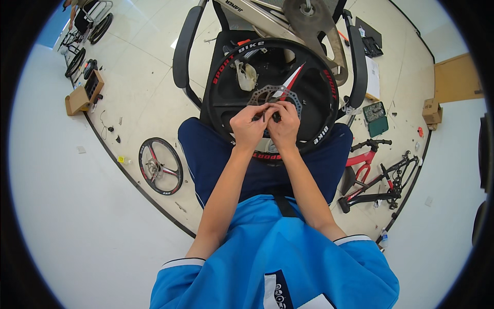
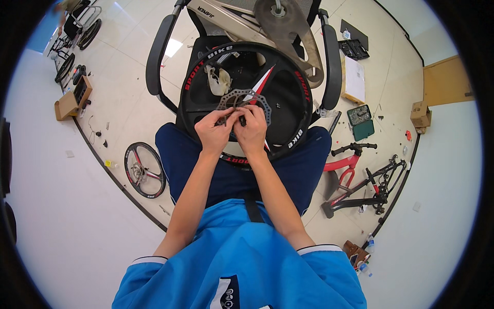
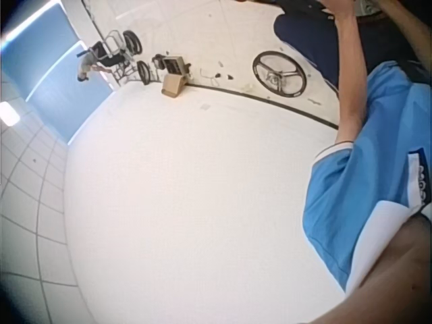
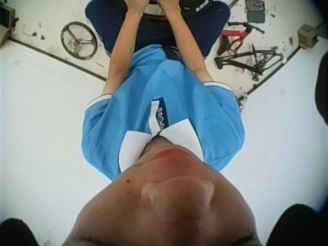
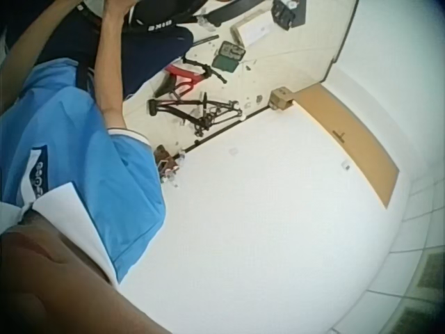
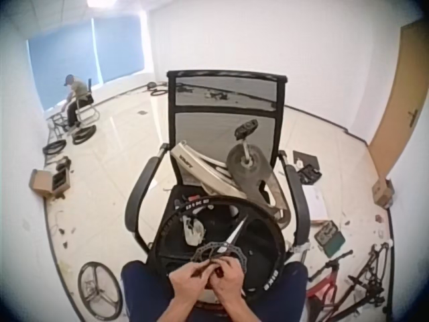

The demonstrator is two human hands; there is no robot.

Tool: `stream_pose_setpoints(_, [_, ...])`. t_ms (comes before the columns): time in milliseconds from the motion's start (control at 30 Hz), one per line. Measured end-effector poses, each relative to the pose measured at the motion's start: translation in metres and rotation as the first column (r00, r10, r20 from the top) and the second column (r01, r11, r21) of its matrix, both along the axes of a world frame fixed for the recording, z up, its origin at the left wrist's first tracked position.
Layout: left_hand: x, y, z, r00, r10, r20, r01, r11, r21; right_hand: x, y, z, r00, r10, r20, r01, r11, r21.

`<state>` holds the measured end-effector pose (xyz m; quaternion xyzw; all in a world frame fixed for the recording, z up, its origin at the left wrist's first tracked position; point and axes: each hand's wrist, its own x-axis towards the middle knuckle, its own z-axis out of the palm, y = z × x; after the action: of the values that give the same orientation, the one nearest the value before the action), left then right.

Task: The person sits on the floor and assembles a bicycle wheel by attaching a disc brake rotor to the hub. They use a small tool to tighten the bolts securing the rotor in place.

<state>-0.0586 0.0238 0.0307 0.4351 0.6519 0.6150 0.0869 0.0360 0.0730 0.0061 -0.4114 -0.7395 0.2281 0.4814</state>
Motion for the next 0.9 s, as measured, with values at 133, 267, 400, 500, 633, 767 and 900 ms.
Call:
stream_pose_setpoints(133, [0.0,0.003,-0.005,0.997,0.027,-0.07,-0.023,0.998,0.058,0.0,0.0,0.003,0.999,0.004,0.04,-0.003,1.0,-0.015])
stream_pose_setpoints(267, [0.001,-0.001,0.002,0.997,0.048,-0.06,-0.048,0.999,0.006,0.0,0.003,0.005,0.996,0.029,0.086,-0.036,0.997,0.075])
stream_pose_setpoints(400, [0.001,-0.013,0.008,0.975,0.07,0.212,-0.082,0.995,0.048,0.002,-0.001,0.028,0.997,0.068,0.043,-0.07,0.996,0.053])
stream_pose_setpoints(500, [-0.003,-0.024,0.036,0.899,0.055,0.435,-0.123,0.984,0.13,0.017,0.011,0.048,0.997,-0.008,-0.083,0.011,0.999,0.034])
stream_pose_setpoints(633, [-0.012,-0.037,0.034,0.843,0.066,0.533,-0.139,0.985,0.098,0.055,0.053,0.018,0.967,-0.242,-0.076,0.225,0.957,-0.185])
stream_pose_setpoints(767, [-0.004,-0.039,0.017,0.83,0.033,0.557,-0.041,0.999,0.002,0.076,0.082,-0.037,0.975,-0.114,0.191,0.16,0.957,-0.242])
stream_pose_setpoints(900, [0.004,-0.045,0.005,0.824,0.017,0.566,0.002,0.999,-0.033,0.078,0.089,-0.062,0.939,-0.026,0.343,0.11,0.968,-0.226])
